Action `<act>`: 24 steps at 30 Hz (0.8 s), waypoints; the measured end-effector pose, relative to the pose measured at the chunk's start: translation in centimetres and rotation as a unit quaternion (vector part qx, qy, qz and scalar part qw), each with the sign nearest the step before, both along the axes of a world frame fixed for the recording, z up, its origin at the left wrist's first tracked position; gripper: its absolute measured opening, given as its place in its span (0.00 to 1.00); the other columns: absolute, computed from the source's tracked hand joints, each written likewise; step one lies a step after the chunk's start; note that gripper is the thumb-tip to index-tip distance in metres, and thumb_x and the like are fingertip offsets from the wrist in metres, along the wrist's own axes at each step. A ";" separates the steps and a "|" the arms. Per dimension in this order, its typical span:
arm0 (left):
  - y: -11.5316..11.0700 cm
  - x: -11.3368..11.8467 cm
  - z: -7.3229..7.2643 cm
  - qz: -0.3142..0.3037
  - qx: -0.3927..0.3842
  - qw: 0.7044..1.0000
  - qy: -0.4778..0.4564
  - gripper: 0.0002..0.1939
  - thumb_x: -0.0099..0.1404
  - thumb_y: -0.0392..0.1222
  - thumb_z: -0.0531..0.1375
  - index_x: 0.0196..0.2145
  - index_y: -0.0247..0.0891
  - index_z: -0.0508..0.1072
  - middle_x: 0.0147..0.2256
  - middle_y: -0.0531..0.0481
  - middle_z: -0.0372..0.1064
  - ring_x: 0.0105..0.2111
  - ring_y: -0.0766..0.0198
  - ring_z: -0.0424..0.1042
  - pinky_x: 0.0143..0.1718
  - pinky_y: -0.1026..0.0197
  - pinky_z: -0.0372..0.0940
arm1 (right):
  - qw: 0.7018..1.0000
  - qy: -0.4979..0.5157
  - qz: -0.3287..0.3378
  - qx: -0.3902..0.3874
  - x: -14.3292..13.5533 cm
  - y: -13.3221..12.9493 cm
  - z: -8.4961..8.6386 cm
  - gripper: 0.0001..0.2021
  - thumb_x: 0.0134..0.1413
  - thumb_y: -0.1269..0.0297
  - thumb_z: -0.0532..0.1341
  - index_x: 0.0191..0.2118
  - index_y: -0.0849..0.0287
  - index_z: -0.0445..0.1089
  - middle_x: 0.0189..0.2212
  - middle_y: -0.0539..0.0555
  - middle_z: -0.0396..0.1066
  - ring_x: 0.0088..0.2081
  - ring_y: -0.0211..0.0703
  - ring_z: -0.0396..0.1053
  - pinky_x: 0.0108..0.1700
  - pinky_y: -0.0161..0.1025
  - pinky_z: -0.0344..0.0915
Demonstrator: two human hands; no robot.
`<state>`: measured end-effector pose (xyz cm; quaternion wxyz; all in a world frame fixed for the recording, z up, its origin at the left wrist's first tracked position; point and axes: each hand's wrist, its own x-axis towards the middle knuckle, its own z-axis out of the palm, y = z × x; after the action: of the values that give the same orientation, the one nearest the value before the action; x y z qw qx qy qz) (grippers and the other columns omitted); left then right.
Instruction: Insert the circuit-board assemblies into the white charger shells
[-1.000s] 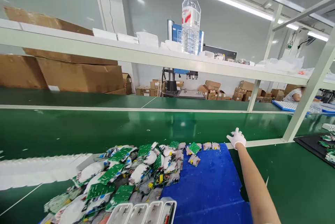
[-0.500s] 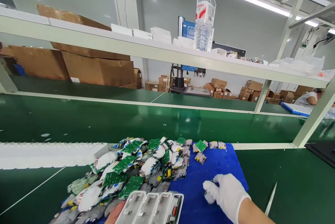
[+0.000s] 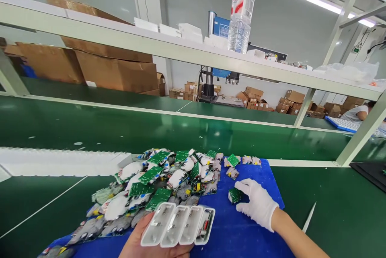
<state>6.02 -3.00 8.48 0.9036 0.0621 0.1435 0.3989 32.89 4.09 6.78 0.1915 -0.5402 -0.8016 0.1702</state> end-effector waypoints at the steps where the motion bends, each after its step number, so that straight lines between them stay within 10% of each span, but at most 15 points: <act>1: 0.0 0.0 0.0 -0.001 0.002 1.000 0.002 0.19 0.41 0.54 0.68 0.27 0.38 0.78 0.23 0.48 0.70 0.20 0.67 0.57 0.28 0.63 0.49 | 1.000 -0.002 0.005 0.015 -0.3 0.1 -0.2 0.24 0.43 0.68 0.65 0.50 0.52 0.68 0.49 0.54 0.65 0.48 0.48 0.64 0.53 0.45 0.61; 5: 0.2 0.1 -0.5 -0.010 -0.002 1.000 0.006 0.19 0.41 0.54 0.68 0.27 0.38 0.78 0.23 0.49 0.70 0.20 0.66 0.58 0.28 0.62 0.49 | 0.999 0.001 -0.023 0.031 -0.4 0.9 0.1 0.12 0.58 0.60 0.54 0.39 0.54 0.74 0.38 0.53 0.73 0.40 0.44 0.70 0.46 0.39 0.66; 11: 0.7 0.0 -1.1 -0.044 -0.012 0.999 -0.005 0.17 0.37 0.54 0.68 0.25 0.41 0.78 0.24 0.50 0.72 0.19 0.66 0.57 0.27 0.62 0.49 | 0.967 -0.017 -0.230 0.106 2.1 1.1 1.1 0.21 0.57 0.60 0.53 0.50 0.69 0.66 0.55 0.68 0.59 0.55 0.62 0.57 0.56 0.59 0.52; 19: 0.2 0.0 -0.5 -0.018 -0.015 1.000 0.015 0.18 0.42 0.54 0.67 0.27 0.39 0.78 0.25 0.48 0.72 0.20 0.66 0.58 0.28 0.62 0.50 | 0.999 0.024 -0.011 0.041 0.4 -1.1 1.5 0.08 0.43 0.71 0.62 0.33 0.56 0.73 0.34 0.50 0.73 0.39 0.43 0.69 0.44 0.38 0.65; 24: 0.1 0.1 -1.0 -0.018 0.005 1.000 0.007 0.19 0.44 0.54 0.66 0.29 0.38 0.78 0.25 0.48 0.72 0.21 0.66 0.59 0.28 0.62 0.50 | 0.990 0.077 -0.031 0.115 -0.8 -1.7 2.4 0.05 0.41 0.71 0.60 0.29 0.58 0.71 0.27 0.50 0.72 0.31 0.40 0.69 0.39 0.38 0.66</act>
<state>6.10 -2.92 7.53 0.9091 0.0721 0.1472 0.3830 32.07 2.36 9.20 0.3185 -0.5243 -0.7818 0.1116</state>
